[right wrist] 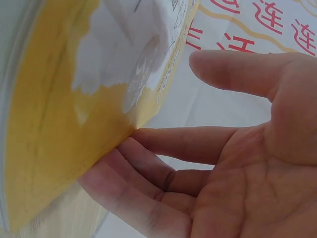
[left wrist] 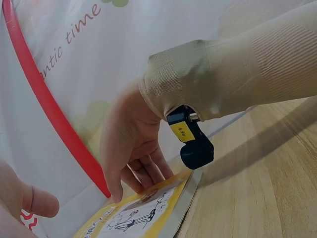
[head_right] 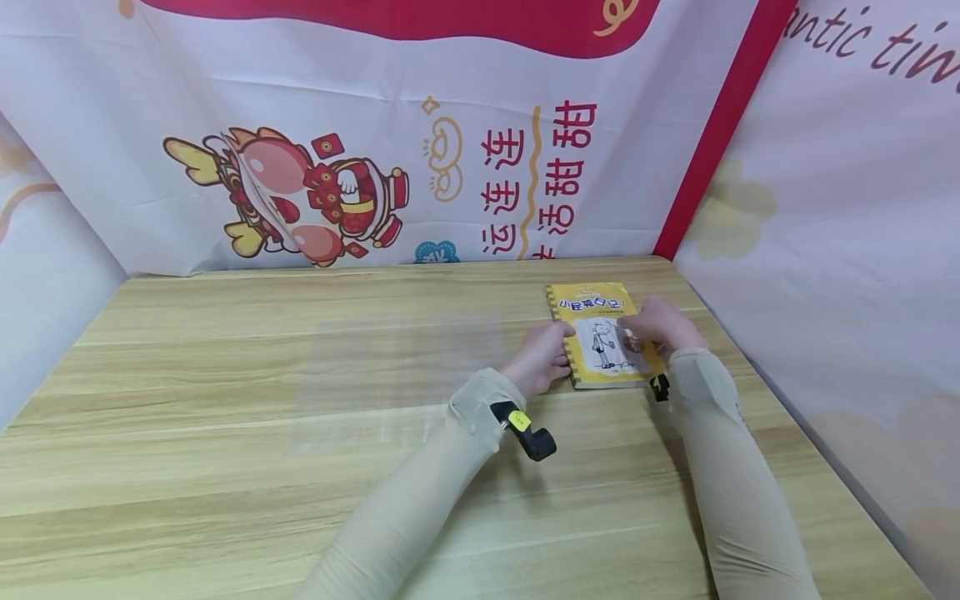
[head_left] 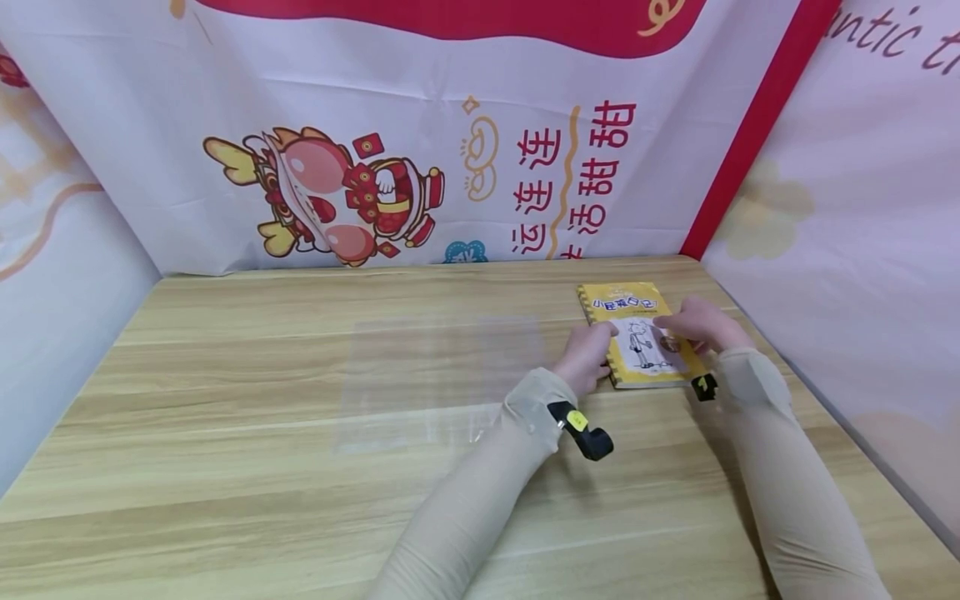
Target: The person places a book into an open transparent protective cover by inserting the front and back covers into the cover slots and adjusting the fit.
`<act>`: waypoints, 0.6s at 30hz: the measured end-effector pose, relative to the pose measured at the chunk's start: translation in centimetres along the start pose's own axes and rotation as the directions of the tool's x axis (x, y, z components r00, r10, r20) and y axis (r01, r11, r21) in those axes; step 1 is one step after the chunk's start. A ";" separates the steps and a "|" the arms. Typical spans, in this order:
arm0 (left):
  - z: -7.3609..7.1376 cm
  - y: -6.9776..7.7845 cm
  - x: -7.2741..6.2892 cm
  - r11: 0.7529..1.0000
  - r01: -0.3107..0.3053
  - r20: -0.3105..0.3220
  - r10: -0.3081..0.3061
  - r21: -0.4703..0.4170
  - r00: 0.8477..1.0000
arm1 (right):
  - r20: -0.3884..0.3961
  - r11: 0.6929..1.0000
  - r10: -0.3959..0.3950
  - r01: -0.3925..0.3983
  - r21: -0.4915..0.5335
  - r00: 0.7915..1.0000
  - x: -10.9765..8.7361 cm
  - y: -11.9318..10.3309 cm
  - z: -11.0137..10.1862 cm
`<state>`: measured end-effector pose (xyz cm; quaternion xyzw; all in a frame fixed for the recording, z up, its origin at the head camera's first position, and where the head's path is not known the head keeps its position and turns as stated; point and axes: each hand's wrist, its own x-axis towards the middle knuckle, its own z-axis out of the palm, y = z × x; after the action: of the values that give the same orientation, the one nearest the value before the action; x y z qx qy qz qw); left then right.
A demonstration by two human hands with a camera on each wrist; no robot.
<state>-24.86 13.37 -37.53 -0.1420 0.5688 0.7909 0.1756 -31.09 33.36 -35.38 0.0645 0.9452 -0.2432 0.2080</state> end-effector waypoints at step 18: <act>0.0 -0.2 0.1 1.000 -0.019 0.005 0.019 0.019 1.000 | 0.037 0.999 0.032 -0.033 0.026 0.999 0.5 0.1 0.1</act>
<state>-24.86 13.41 -37.69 -0.1329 0.5771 0.7874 0.1708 -31.50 33.46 -35.69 0.0781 0.9367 -0.2535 0.2285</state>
